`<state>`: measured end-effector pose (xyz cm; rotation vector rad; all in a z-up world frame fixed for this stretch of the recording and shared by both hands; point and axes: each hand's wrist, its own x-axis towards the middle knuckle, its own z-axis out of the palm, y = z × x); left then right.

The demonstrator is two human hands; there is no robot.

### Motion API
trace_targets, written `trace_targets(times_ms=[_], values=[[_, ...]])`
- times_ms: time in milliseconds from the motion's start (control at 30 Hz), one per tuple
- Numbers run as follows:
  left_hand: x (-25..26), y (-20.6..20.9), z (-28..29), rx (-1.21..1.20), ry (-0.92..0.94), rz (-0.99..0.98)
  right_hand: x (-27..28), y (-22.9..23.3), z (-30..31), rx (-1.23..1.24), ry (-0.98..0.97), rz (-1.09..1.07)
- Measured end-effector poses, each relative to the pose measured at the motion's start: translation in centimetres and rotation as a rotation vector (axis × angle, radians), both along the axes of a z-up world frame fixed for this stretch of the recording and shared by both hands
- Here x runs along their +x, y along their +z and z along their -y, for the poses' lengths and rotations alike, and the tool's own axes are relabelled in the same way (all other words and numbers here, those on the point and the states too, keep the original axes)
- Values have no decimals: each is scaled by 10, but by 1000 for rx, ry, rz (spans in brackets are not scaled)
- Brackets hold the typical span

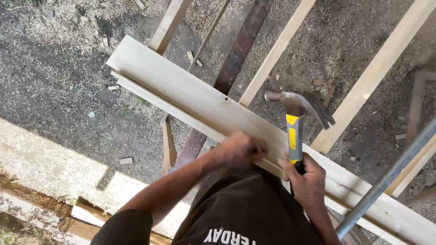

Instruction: The person hammers nails into a wooden lattice frame structure, holding planks aligned with one hand while driving nails with a claw hammer. They reposition boards, adjust the frame sections, and continue nailing along the rails of the assembly.

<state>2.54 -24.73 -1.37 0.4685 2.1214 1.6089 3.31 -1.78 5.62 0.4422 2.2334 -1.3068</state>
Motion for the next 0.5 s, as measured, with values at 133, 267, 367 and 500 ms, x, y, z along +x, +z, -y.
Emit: trace_targets(times_ms=[133,267,367,500], values=[[-37,-54,75,-142,142,-41,-5,26,-17,70,91,-164],[-40,-59,95,-250,83,-74,7,32,-43,-412,127,-138],[-48,-56,93,-241,41,-122,30,-4,-51,-462,39,3],[-41,-51,92,-282,63,-122,45,-16,-33,-201,-35,158]])
